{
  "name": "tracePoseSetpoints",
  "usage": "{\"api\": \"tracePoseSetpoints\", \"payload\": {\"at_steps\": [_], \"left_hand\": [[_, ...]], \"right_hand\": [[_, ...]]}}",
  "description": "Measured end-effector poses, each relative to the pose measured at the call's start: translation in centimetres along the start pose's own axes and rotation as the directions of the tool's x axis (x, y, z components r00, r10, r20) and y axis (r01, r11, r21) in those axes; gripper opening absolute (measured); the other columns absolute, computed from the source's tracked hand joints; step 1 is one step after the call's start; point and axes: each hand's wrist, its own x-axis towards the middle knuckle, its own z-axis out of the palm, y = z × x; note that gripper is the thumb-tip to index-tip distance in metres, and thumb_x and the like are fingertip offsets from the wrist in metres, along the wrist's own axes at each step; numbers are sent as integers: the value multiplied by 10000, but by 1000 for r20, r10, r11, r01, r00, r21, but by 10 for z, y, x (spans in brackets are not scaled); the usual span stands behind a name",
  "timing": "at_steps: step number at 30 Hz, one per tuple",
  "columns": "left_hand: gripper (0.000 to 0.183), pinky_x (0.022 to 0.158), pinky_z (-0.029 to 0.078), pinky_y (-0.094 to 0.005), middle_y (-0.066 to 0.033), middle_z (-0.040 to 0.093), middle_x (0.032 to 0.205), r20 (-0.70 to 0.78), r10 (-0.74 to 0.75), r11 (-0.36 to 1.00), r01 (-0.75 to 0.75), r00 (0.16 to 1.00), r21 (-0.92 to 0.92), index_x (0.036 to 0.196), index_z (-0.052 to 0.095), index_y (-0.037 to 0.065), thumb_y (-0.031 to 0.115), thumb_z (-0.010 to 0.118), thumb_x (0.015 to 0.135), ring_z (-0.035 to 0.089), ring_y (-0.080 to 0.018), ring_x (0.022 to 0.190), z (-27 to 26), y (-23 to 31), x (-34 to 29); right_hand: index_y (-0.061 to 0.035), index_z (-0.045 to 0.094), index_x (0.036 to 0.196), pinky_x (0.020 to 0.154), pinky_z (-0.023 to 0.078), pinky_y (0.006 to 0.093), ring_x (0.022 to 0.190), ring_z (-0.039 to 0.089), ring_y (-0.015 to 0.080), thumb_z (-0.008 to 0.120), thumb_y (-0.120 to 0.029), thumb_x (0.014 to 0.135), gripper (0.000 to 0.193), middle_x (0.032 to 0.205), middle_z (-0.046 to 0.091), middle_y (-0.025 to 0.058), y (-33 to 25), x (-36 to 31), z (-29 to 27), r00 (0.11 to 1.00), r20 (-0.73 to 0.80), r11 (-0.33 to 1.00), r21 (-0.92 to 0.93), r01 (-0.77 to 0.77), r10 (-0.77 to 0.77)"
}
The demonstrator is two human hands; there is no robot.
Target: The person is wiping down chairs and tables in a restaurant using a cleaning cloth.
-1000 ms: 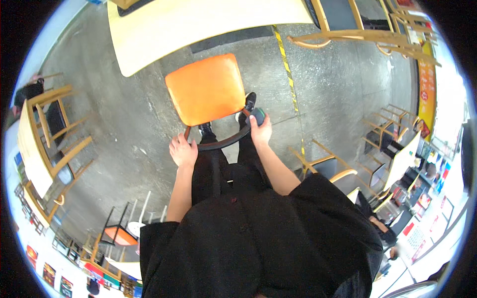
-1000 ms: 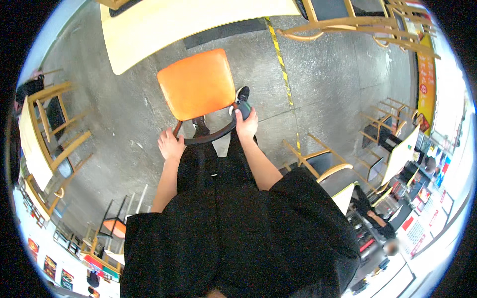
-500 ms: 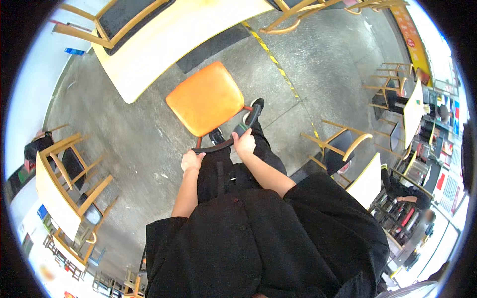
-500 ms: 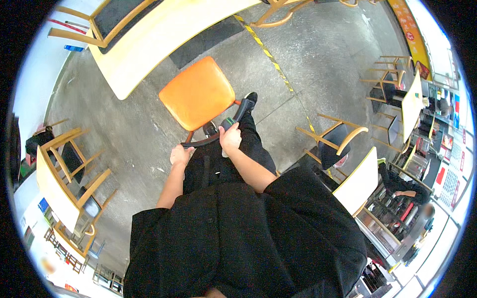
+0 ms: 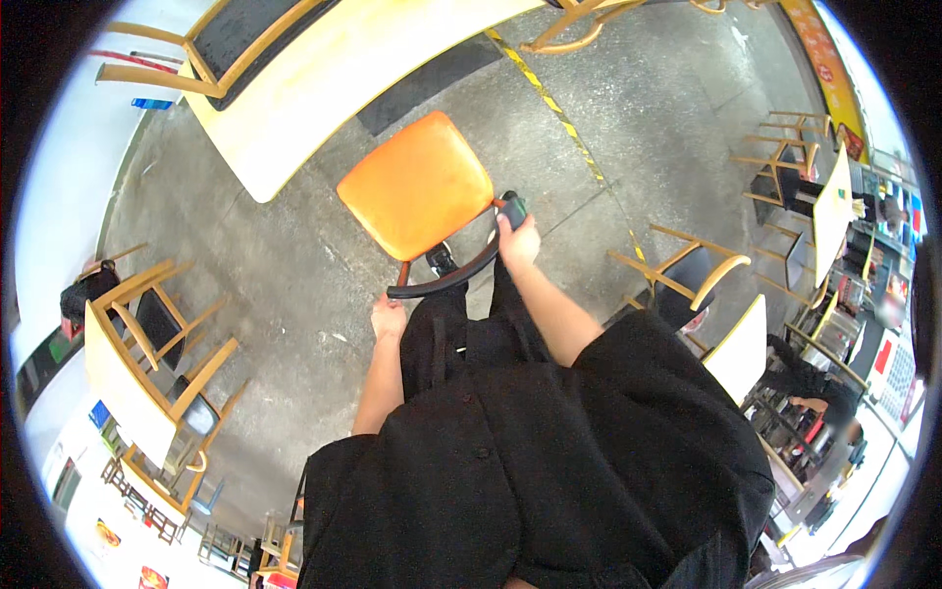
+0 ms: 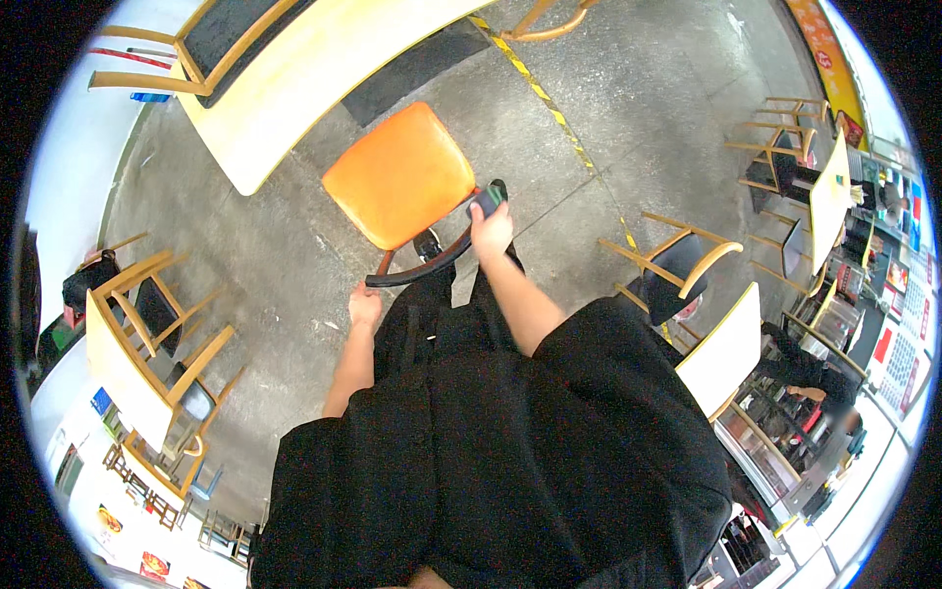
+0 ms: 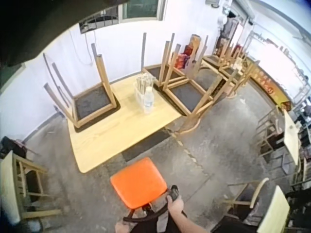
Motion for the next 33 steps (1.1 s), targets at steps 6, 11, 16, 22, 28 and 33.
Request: {"api": "tracePoseSetpoints", "payload": {"at_steps": [6,11,16,22,28,33], "left_hand": [[396,1002,520,-576,-315,703,1191,126,-6,997,-4,992,73,1303,691,103,159,524,949,645,-516,1189,-11,-13,3],[396,965,566,-429,-167,787,1192,160,13,970,26,987,-241,1321,679,0,95,564,954,739,-342,1146,-27,-23,10],[240,817,616,-370,-102,791,1150,343,-281,415,436,896,-799,1211,768,12,118,669,1019,770,-210,979,-36,-63,-10],[321,603,599,-352,-160,788,1073,242,-333,468,383,911,-797,1048,754,-67,245,682,1034,740,-217,743,-48,-60,-36],[302,651,605,-349,-137,779,993,178,-368,390,325,913,-862,1093,731,-67,221,661,1031,747,-224,780,-46,-85,-42],[255,725,605,-328,-122,773,996,184,-343,524,350,921,-776,1164,737,-13,174,627,1030,746,-203,840,-47,-84,-38]], "right_hand": [[1,409,1427,1040,514,582,1161,652,525,820,-444,907,798,1262,641,316,-58,-145,55,815,33,816,-35,-577,578],[5,425,1366,652,618,536,910,739,360,802,-380,966,670,1150,708,201,-74,-197,94,499,700,555,175,-813,510],[13,682,1142,581,614,457,703,760,320,806,-420,933,497,953,765,189,-102,-180,67,771,585,964,224,144,-251],[-29,641,1266,932,574,534,1081,718,443,832,-424,863,595,1135,734,264,-105,-169,61,636,629,809,-17,587,-448],[-97,614,1406,1000,559,496,1222,602,383,657,-253,940,493,1307,630,146,-83,-198,95,-73,692,5,111,994,-718],[-140,666,1379,1050,557,465,1270,596,366,625,-214,931,456,1472,592,133,-35,-166,82,-222,486,-169,150,974,-845]]}}
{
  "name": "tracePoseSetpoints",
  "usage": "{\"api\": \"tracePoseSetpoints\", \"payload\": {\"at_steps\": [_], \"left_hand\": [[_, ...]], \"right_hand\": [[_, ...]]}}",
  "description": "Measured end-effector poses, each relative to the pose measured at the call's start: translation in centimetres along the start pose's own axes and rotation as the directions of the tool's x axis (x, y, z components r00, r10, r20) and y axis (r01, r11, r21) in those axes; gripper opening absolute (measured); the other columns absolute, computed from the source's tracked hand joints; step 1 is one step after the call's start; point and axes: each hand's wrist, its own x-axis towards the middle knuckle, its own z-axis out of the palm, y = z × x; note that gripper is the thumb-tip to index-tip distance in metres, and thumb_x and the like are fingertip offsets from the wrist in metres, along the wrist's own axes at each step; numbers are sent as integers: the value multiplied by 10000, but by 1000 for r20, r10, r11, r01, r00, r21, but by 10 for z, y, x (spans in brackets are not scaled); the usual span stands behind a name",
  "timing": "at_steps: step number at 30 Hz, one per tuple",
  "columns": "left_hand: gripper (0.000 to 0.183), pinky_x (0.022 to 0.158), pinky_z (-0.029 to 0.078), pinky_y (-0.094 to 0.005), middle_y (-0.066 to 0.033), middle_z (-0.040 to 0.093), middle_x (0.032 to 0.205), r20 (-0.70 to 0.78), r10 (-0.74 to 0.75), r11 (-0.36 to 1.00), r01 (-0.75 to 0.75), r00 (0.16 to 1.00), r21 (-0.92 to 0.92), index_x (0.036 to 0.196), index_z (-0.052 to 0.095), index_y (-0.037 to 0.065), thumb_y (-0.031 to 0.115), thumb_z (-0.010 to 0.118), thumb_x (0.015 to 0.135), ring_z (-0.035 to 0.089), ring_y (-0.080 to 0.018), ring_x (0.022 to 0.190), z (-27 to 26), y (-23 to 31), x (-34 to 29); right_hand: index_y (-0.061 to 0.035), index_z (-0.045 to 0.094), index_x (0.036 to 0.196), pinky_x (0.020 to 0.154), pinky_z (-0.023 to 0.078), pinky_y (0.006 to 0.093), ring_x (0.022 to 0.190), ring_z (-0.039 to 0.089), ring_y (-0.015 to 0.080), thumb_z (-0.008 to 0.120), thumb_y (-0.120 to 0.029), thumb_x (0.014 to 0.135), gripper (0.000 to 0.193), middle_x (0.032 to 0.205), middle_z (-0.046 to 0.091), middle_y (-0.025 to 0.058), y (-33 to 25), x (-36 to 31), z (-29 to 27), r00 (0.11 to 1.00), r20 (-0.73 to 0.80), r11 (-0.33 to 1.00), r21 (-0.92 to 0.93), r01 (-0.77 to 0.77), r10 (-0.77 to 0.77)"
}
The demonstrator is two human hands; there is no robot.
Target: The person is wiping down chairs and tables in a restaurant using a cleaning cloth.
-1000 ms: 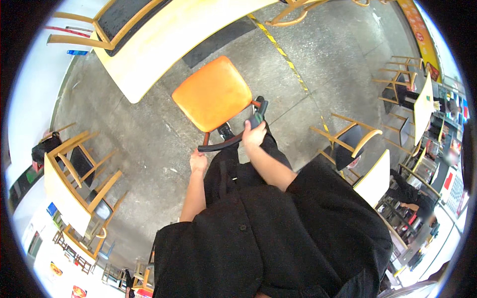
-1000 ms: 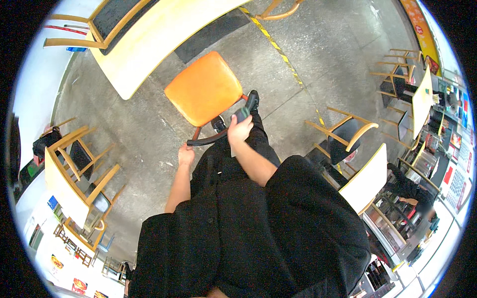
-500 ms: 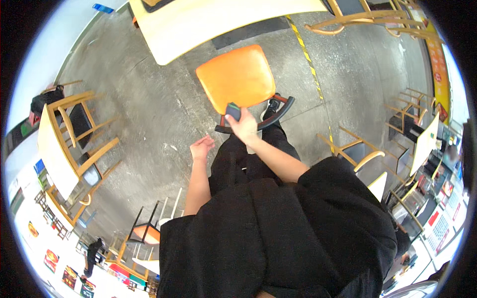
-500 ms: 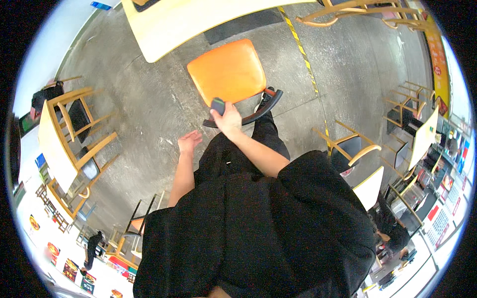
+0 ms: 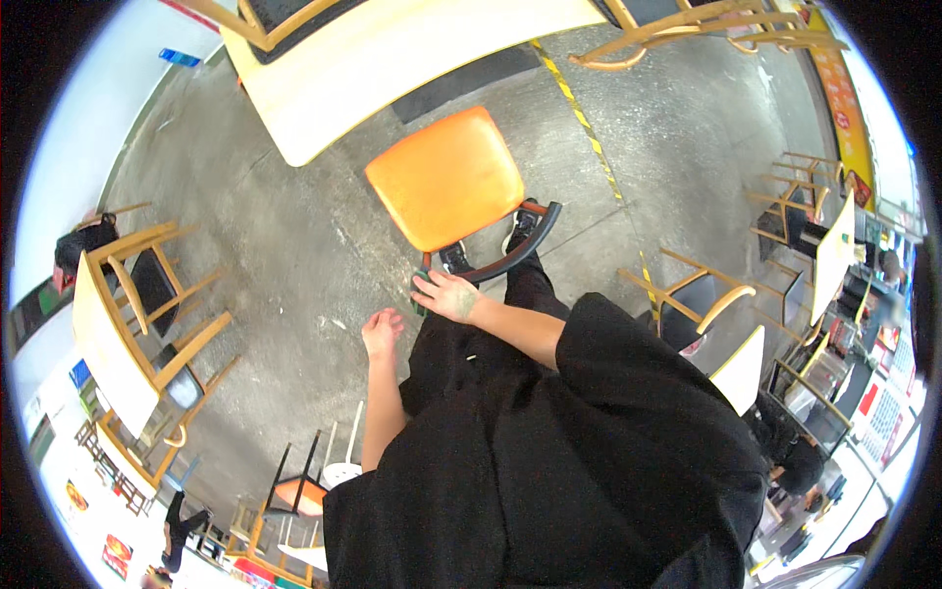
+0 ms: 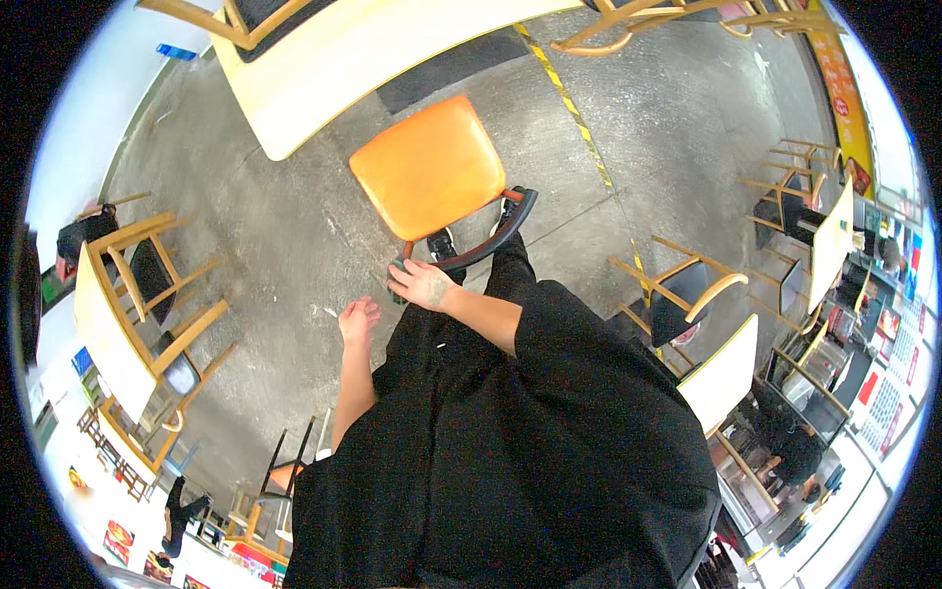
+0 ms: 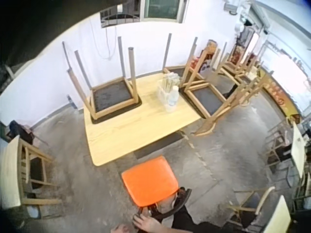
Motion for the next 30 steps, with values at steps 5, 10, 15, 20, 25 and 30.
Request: {"api": "tracePoseSetpoints", "payload": {"at_steps": [5,10,15,20,25,30], "left_hand": [[388,966,581,-375,-196,743,1239,178,261,895,-307,949,325,1316,688,-29,237,651,1037,731,-281,1124,36,11,5],[812,1232,402,-451,-334,561,1514,362,178,576,-396,915,715,1561,490,-38,477,713,974,536,-426,1447,88,43,-21],[985,1261,363,-473,-334,466,1601,363,125,452,-378,923,808,1657,291,-45,536,687,968,442,-436,1520,101,46,-30],[917,1243,387,-479,-302,500,1588,401,128,443,-414,907,795,1691,268,41,492,659,994,488,-424,1484,92,55,-33],[857,1161,476,-498,-290,652,1420,380,179,462,-418,908,782,1720,241,174,409,647,1002,609,-437,1357,88,44,-33],[610,1108,519,-511,-309,676,1356,254,189,466,-314,949,827,1520,560,109,418,626,997,664,-426,1276,120,64,-35]], "right_hand": [[-217,679,1338,1036,590,412,1294,632,316,638,-189,913,428,1497,589,75,43,-57,-39,992,122,997,70,36,-45],[-210,619,1456,1110,553,412,1388,595,331,585,-170,932,527,1532,593,84,119,-133,-97,972,229,998,26,-52,45],[-165,693,1316,991,598,418,1307,633,325,662,-156,913,405,1425,648,93,188,-177,-150,742,265,777,-363,-514,615],[-30,761,1181,946,597,486,1015,774,397,898,-433,805,568,1057,809,172,213,-191,-185,-32,-18,-29,138,-990,999],[123,654,1362,1010,567,409,1178,732,310,920,-463,814,845,1266,749,255,149,-128,-243,-53,277,-211,579,-788,959],[122,630,1375,953,596,403,1099,751,299,882,-410,873,773,1232,752,233,203,-134,-212,76,180,-45,589,-807,981]]}}
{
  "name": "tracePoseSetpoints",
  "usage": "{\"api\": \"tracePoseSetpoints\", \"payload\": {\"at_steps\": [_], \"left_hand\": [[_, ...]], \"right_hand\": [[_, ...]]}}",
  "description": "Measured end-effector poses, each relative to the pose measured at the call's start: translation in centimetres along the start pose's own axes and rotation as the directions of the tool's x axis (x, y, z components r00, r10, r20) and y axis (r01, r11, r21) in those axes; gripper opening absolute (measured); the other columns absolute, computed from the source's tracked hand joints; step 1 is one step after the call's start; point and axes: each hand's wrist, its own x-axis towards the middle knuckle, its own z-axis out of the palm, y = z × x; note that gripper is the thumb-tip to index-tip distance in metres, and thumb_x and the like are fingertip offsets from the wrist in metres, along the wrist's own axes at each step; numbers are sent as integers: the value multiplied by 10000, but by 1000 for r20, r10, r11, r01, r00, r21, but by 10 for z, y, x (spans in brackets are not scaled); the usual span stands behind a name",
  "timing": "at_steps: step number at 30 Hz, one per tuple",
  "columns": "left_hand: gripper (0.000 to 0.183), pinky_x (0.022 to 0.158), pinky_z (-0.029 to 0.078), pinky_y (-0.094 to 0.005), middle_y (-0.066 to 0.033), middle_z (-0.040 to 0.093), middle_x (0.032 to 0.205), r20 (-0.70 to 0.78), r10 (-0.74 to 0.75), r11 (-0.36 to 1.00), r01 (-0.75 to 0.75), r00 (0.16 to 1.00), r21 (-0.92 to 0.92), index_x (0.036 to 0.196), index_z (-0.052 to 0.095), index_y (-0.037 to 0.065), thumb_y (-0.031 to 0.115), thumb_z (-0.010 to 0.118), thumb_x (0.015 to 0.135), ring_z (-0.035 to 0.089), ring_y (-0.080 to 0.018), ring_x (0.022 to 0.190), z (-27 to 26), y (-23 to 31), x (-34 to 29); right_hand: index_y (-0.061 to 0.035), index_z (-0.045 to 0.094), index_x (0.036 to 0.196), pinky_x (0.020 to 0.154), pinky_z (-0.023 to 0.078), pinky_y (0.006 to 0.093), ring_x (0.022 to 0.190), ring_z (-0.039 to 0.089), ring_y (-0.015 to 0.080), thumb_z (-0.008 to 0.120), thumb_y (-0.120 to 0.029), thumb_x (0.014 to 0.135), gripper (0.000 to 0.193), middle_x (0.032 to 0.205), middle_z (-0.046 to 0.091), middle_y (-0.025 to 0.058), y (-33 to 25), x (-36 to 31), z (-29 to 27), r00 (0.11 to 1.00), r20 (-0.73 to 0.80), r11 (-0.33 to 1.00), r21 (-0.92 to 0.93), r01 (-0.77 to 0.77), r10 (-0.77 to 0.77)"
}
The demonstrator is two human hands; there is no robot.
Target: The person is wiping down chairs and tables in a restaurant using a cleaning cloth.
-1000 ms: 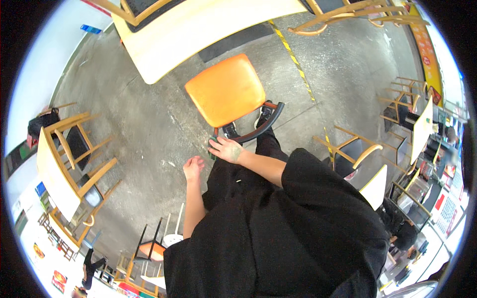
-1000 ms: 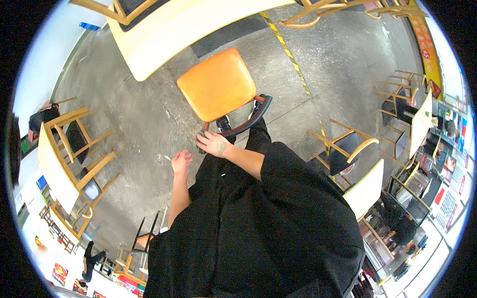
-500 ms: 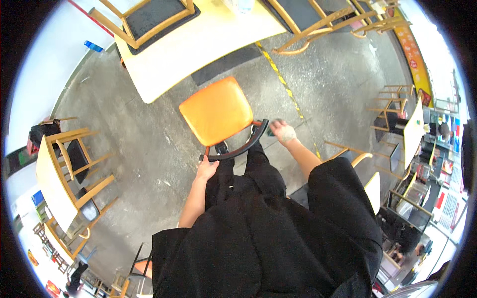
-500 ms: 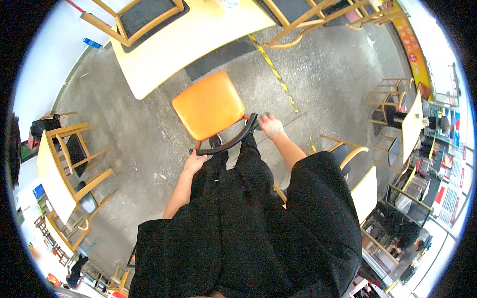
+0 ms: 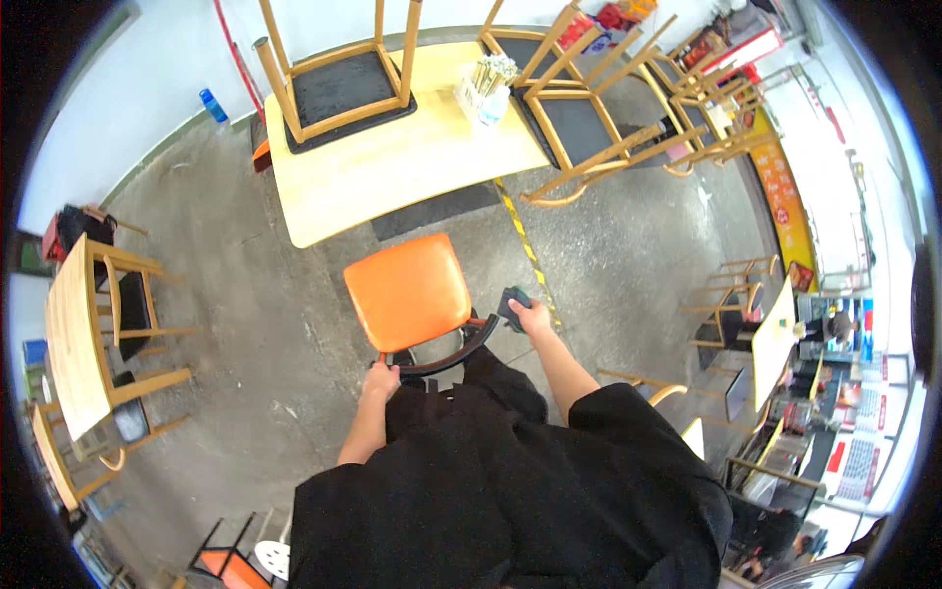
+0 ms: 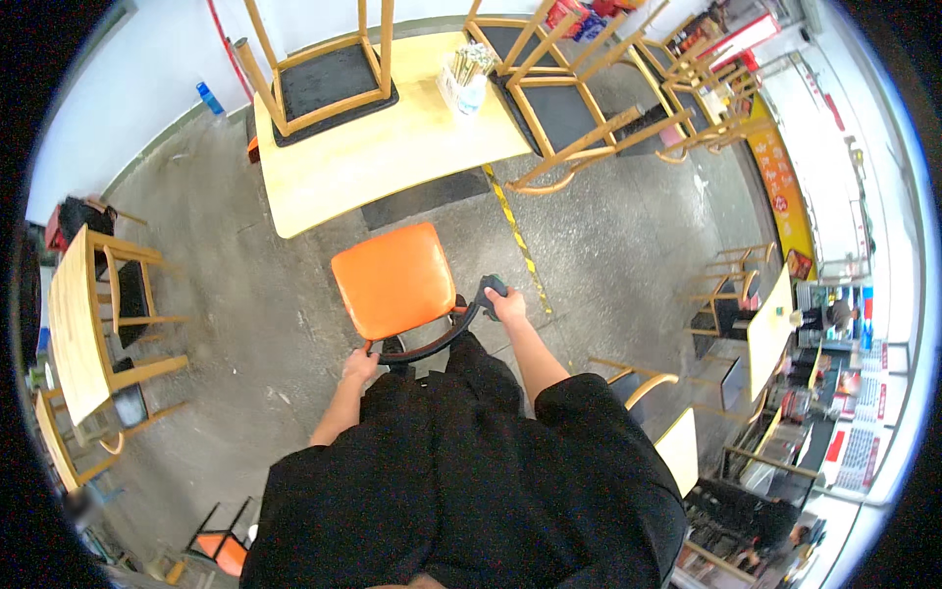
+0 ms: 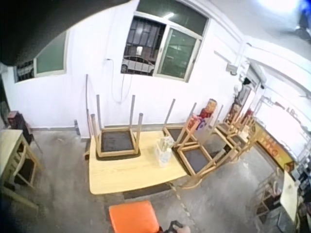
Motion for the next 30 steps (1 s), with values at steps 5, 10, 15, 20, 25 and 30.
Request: {"api": "tracePoseSetpoints", "payload": {"at_steps": [5,10,15,20,25,30], "left_hand": [[462,1059,549,-523,-255,731,1267,-110,-162,970,138,981,-199,1191,795,60,429,595,999,697,-419,1212,3,-8,-3],[465,1061,542,-513,-255,746,1225,-240,-470,863,384,850,-329,1155,804,41,427,611,984,701,-425,1200,26,20,-13],[474,1057,542,-509,-247,756,1219,-311,-518,849,436,796,-299,1138,810,53,463,635,976,703,-427,1202,62,31,-18],[493,952,598,-553,-257,774,1128,-324,-633,768,518,703,-377,1102,812,39,459,594,963,747,-448,1088,81,97,-72],[462,930,602,-558,-293,765,1103,-321,-717,680,520,619,-517,1062,811,2,403,626,925,752,-453,1063,83,133,-88],[421,927,595,-554,-318,755,1070,-341,-724,661,459,600,-594,1051,796,-19,342,647,895,740,-485,1053,104,130,-102]], "right_hand": [[93,673,1215,578,628,403,793,761,258,843,-305,932,517,1048,741,193,-7,89,19,986,158,977,211,27,-61],[98,656,1309,841,604,439,1033,745,347,834,-417,905,679,1210,729,257,-50,191,9,972,204,986,144,90,-119],[81,694,1298,1024,557,500,1149,718,479,785,-541,898,745,1228,734,325,-155,270,-28,870,112,857,-152,493,-480],[84,632,1334,1004,563,500,1138,719,476,751,-576,908,795,1153,744,329,-253,293,-36,897,9,877,-209,433,-441],[109,559,1374,1055,526,506,1218,669,499,727,-600,918,859,1258,690,365,-245,338,-14,897,-45,897,-50,439,-441],[-7,647,1396,1074,538,501,1243,680,449,703,-560,935,723,1303,713,285,-129,246,56,820,299,674,-467,572,-489]]}}
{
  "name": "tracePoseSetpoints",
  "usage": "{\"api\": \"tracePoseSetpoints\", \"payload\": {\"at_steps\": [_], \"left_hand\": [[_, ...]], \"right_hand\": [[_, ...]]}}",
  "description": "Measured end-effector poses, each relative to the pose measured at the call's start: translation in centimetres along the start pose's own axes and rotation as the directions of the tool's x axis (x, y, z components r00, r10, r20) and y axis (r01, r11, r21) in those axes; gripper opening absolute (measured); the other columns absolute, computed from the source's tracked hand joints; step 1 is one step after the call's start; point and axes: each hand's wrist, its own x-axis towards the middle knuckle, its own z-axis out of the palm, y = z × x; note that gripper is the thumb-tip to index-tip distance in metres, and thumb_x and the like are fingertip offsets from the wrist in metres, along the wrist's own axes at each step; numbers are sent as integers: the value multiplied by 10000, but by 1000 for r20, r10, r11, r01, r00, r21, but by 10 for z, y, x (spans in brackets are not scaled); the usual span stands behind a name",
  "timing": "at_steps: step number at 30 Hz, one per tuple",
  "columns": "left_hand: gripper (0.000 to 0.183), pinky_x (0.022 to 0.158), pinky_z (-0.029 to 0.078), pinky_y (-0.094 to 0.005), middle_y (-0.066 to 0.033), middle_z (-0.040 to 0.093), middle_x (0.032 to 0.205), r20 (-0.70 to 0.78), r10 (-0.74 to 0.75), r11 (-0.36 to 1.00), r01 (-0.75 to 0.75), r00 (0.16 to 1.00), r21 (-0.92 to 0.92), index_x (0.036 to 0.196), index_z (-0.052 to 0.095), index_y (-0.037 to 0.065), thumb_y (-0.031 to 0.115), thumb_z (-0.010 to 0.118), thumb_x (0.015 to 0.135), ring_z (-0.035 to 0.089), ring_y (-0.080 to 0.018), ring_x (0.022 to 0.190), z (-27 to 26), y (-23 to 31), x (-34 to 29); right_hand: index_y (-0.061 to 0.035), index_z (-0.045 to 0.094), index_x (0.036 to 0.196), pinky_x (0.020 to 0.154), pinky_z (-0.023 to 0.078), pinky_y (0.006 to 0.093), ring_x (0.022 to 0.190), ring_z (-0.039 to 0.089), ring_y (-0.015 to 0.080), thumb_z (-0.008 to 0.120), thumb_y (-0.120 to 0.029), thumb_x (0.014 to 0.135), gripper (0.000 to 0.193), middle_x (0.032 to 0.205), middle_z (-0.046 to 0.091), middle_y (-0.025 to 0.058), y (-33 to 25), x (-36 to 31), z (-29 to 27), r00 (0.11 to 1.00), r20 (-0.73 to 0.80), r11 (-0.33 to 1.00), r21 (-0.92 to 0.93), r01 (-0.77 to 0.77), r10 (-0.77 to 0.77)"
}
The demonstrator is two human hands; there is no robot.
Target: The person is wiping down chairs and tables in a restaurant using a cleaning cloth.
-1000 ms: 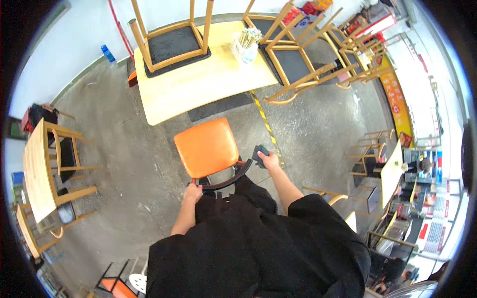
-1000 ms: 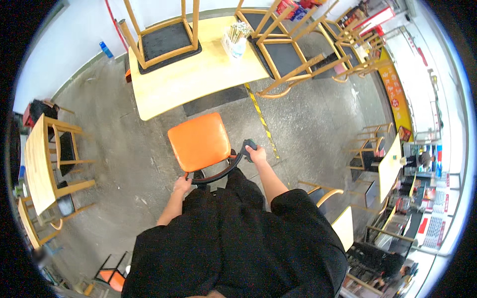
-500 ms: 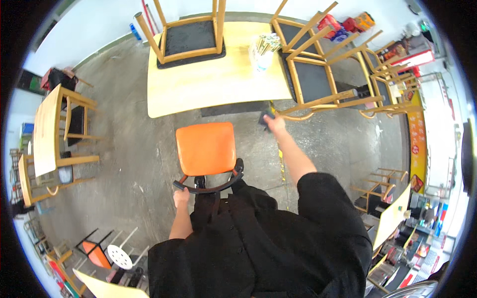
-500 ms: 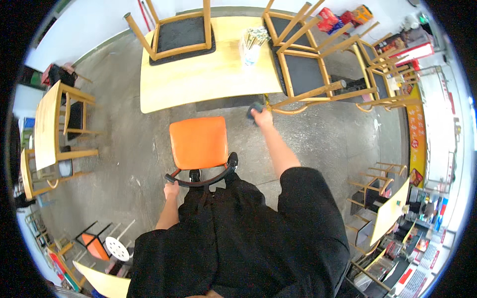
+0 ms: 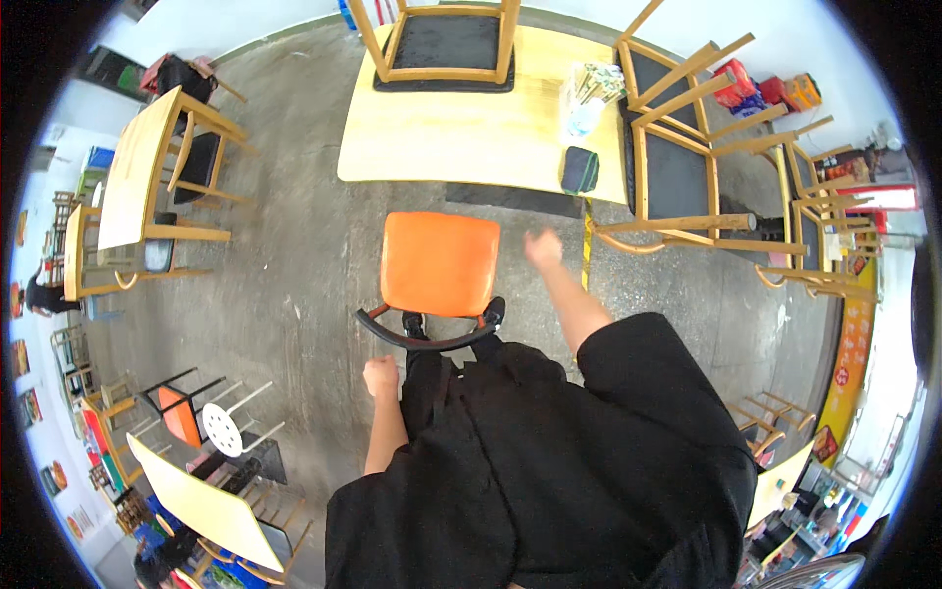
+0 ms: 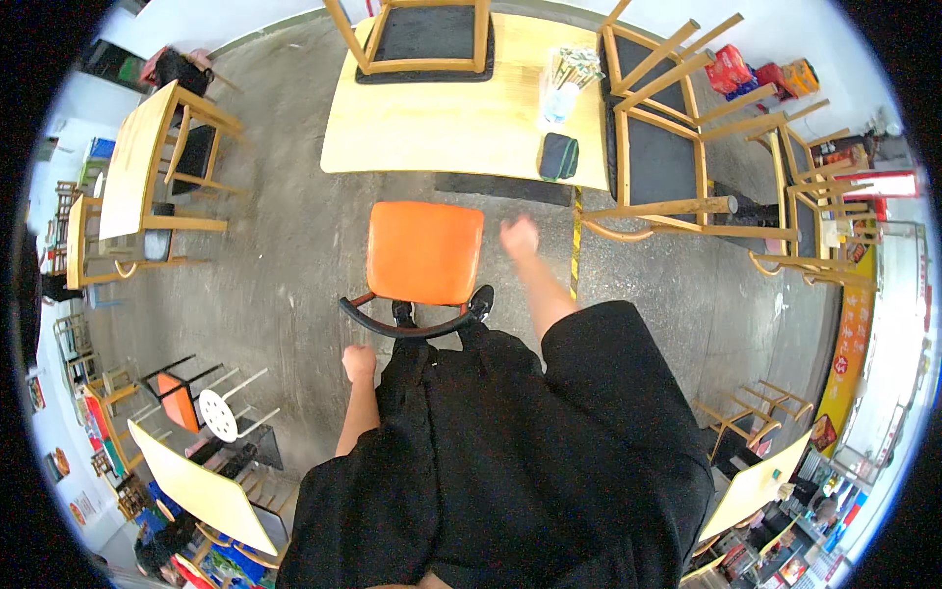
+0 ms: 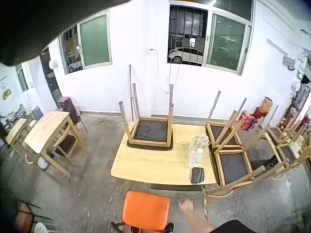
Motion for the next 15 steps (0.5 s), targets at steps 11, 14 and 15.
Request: {"api": "tracePoseSetpoints", "payload": {"at_steps": [11,14,15], "left_hand": [[356,922,576,-487,-213,788,1060,48,221,939,-200,974,-279,1081,761,1,318,717,925,752,-406,1029,24,-13,29],[341,931,581,-487,-198,797,1031,86,279,922,-241,957,-302,1042,775,18,339,716,940,760,-380,1035,24,-35,46],[341,931,581,-487,-198,797,1031,92,282,921,-243,955,-306,1042,775,18,339,716,940,760,-380,1035,21,-32,50]], "right_hand": [[-115,743,1284,1010,580,480,1156,725,390,666,-361,952,419,1241,755,200,-29,-176,89,810,525,947,-26,321,-261],[-145,789,1188,996,589,466,1126,738,370,678,-360,946,343,1176,776,173,-47,-185,84,775,582,946,-27,323,-248],[-145,789,1188,996,589,466,1126,738,370,678,-360,946,343,1176,776,173,-49,-185,82,778,579,947,-34,320,-242]]}}
